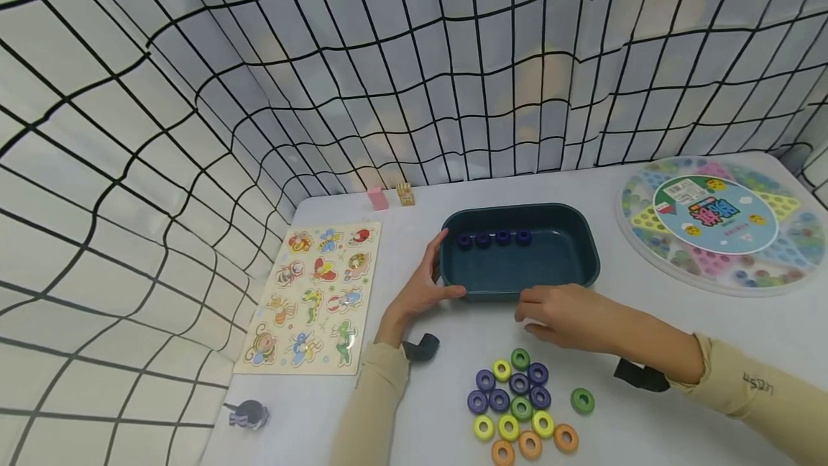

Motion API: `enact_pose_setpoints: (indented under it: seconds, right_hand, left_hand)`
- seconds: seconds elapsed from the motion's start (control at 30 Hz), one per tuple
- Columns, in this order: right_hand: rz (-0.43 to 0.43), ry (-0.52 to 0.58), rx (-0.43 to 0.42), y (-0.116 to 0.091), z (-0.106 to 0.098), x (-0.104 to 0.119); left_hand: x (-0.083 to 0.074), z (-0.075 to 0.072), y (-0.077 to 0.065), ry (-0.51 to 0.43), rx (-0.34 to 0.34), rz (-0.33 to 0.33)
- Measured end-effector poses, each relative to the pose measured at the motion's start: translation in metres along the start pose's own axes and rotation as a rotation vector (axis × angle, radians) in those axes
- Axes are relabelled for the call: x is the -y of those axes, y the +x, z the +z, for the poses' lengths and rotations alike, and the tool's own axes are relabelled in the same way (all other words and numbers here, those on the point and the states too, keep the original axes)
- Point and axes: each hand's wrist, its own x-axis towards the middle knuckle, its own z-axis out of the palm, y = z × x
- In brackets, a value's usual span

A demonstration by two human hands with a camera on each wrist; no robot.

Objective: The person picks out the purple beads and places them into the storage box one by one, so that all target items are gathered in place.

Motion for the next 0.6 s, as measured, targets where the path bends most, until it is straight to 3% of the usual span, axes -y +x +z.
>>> enact_pose_setpoints:
  seconds: [0.27,0.6]
  right_hand:
    - [0.01,0.092,0.166,-0.019,0.025,0.007]
    - [0.096,0.125,0.268,-0.025,0.036,0.013]
  left_hand:
    - [-0.001,0.0,0.002,0.001,-0.003,0.029]
    - [0.002,0.001,0.001,-0.03,-0.015,0.065]
